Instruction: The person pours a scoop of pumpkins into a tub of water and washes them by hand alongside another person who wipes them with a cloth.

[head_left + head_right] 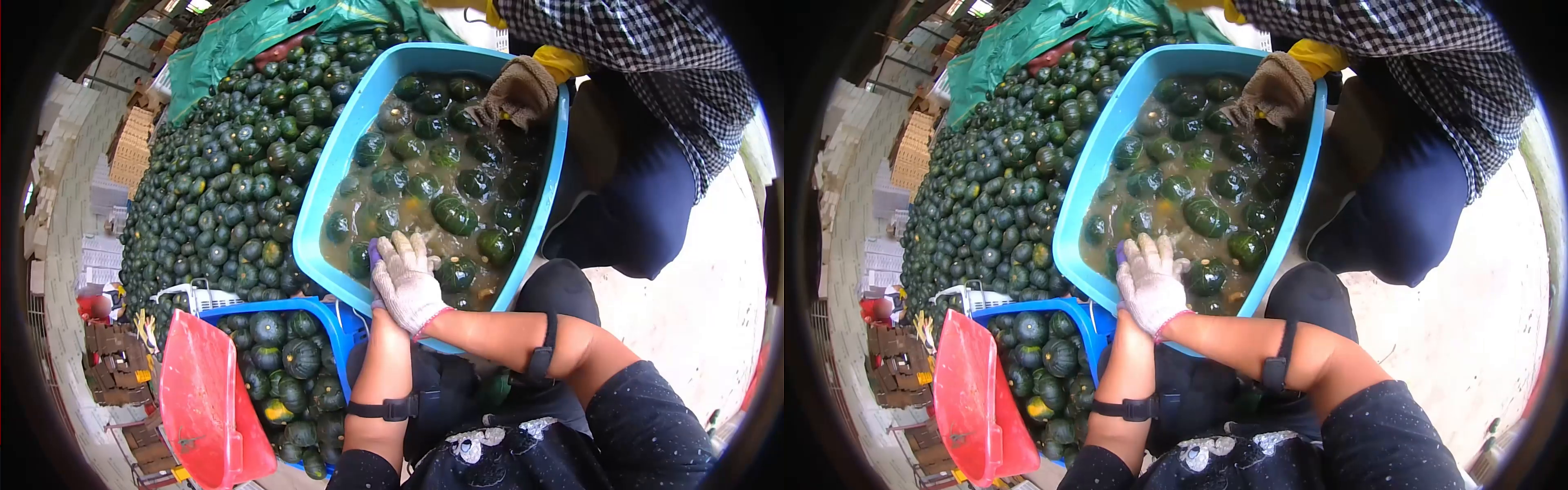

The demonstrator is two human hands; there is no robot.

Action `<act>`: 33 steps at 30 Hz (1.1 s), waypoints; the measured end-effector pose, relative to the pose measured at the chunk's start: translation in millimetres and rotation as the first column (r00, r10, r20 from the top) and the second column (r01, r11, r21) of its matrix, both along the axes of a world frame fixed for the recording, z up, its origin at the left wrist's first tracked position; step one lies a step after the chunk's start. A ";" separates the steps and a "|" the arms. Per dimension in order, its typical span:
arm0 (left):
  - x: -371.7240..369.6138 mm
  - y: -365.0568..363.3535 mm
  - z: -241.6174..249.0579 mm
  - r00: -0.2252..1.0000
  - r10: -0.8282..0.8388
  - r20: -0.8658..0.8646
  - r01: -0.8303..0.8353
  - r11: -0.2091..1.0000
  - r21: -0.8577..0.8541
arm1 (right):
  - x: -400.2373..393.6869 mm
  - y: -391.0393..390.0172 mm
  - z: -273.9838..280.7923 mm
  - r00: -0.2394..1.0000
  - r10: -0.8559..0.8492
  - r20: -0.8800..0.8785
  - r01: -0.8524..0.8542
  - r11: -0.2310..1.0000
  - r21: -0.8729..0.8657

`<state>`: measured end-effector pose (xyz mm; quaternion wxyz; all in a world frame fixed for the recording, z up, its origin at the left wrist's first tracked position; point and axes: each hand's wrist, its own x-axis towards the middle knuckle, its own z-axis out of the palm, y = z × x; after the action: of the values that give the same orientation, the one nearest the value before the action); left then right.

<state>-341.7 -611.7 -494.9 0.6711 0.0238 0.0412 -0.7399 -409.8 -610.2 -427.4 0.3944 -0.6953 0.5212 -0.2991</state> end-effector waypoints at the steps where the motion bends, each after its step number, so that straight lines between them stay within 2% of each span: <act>1: 1.2 3.7 -1.1 0.945 0.020 -0.327 0.021 0.992 0.123 | -6.9 -9.2 7.6 1.000 0.025 -0.011 -0.024 0.997 0.072; 2: 10.9 -7.3 -3.4 0.989 -0.043 0.140 0.008 0.971 0.241 | -12.0 -25.1 5.1 0.997 -0.078 -0.019 0.070 0.960 -0.270; 3: 16.7 -13.9 -5.1 0.809 -0.155 0.567 -0.055 0.940 0.336 | -20.5 -66.4 -0.2 0.980 0.174 -0.097 -0.173 0.985 0.022; 4: -12.2 -13.1 59.9 0.656 -0.241 0.715 -0.318 0.771 0.552 | -29.6 -99.2 -6.7 0.899 0.426 -0.098 -0.379 0.871 0.312; 5: -9.4 -11.0 51.6 0.657 -0.193 0.728 -0.301 0.819 0.489 | -36.2 -98.3 -6.9 0.953 0.200 0.227 -0.293 0.799 0.526; 6: -1.1 -11.9 36.4 0.653 -0.149 0.742 -0.280 0.864 0.419 | -25.3 -78.1 -5.9 0.981 0.034 0.193 -0.094 0.946 0.311; 7: 17.4 -15.0 2.6 0.770 -0.054 0.636 -0.231 0.906 0.356 | -7.9 -43.6 -6.0 0.969 -0.141 0.202 0.130 0.989 0.067; 8: 34.4 -16.1 -30.1 0.867 0.031 0.497 -0.196 0.938 0.285 | 3.5 -25.2 -9.8 0.922 -0.298 0.249 0.345 0.923 -0.172; 9: 28.6 -16.4 -28.2 0.385 0.012 0.923 -0.252 0.963 0.093 | 7.2 -25.7 -19.8 0.936 -0.319 0.151 0.353 0.850 -0.390; 10: 22.4 -17.0 -25.3 -0.269 -0.031 0.963 -0.311 0.949 -0.056 | -2.2 -33.4 -20.4 0.985 -0.170 0.016 0.167 0.938 -0.303; 11: -2.6 -14.5 7.5 0.048 -0.060 0.997 -0.418 0.905 0.075 | -19.0 -50.2 -17.8 0.995 -0.002 -0.096 -0.016 0.983 -0.181; 12: -15.4 -16.3 27.6 0.355 -0.038 0.934 -0.480 0.850 0.217 | -33.6 -70.9 -16.8 0.968 0.178 -0.179 -0.190 0.980 -0.053; 13: -10.1 -15.6 19.1 0.450 -0.046 0.892 -0.485 0.826 0.287 | -39.8 -87.3 -30.1 0.971 0.201 0.126 -0.207 0.977 0.040; 14: -13.9 -15.4 47.8 0.606 -0.069 0.792 -0.389 0.843 0.371 | -35.2 -87.1 -27.8 0.754 -0.216 0.621 -0.242 0.787 0.568; 15: -13.1 -16.2 68.4 0.756 -0.033 0.654 -0.331 0.843 0.425 | -35.8 -82.9 -25.6 0.774 -0.111 0.623 -0.226 0.871 0.436; 16: -10.5 -15.3 81.7 0.874 0.000 0.485 -0.261 0.844 0.469 | -35.0 -74.7 -13.5 0.798 -0.116 0.591 -0.202 0.873 0.444; 17: -8.4 -14.5 86.9 0.883 0.060 0.465 -0.250 0.900 0.358 | -34.1 -66.3 -1.1 0.820 -0.122 0.559 -0.178 0.874 0.452; 18: -5.8 -17.6 79.4 0.836 0.080 0.542 -0.319 0.876 0.362 | -37.9 -56.1 17.8 0.831 -0.109 0.546 -0.126 0.918 0.376; 20: -0.1 -21.2 53.4 0.721 0.092 0.687 -0.451 0.815 0.363 | -34.2 -54.8 14.7 0.791 -0.177 0.586 -0.149 0.873 0.465; 21: -1.5 -21.1 43.0 0.435 0.079 0.897 -0.594 0.774 0.220 | -37.8 -60.2 16.6 0.785 -0.179 0.593 -0.156 0.869 0.469; 22: -13.8 -21.6 55.0 0.167 0.026 0.986 -0.661 0.745 0.093 | -42.4 -67.1 24.0 0.780 -0.182 0.599 -0.161 0.867 0.472; 23: -16.5 -21.1 58.9 0.090 -0.012 0.996 -0.650 0.757 0.068 | -38.8 -70.5 17.6 0.799 -0.180 0.574 -0.100 0.901 0.421; 24: -18.8 -20.5 61.6 0.012 -0.049 0.999 -0.637 0.769 0.045 | -36.0 -73.9 4.0 0.788 -0.229 0.571 -0.062 0.894 0.444; 26: -28.5 -21.2 77.7 0.348 -0.065 0.935 -0.617 0.736 0.280 | -29.9 -79.8 -16.7 0.764 -0.317 0.562 0.003 0.873 0.488; 27: -31.0 -21.3 81.4 0.504 -0.068 0.861 -0.576 0.716 0.394 | -28.7 -81.0 -21.7 0.812 -0.298 0.502 0.051 0.893 0.447; 30: -9.3 -18.4 53.8 0.360 -0.078 0.930 -0.451 0.858 0.246 | -39.2 -87.9 -16.4 0.765 -0.420 0.489 -0.008 0.752 0.659; 31: 0.6 -16.4 56.3 0.536 -0.078 0.841 -0.335 0.894 0.296 | -33.8 -86.6 -18.1 0.688 -0.518 0.508 0.016 0.711 0.703; 33: 3.1 -20.6 55.7 0.707 -0.049 0.705 -0.312 0.873 0.374 | -27.8 -83.0 -21.1 0.681 -0.459 0.570 0.000 0.779 0.627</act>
<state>-338.7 -632.4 -439.1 0.6630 0.4574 -0.0353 -0.5916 -437.6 -693.2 -448.5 0.7097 -0.2992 0.4855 -0.4137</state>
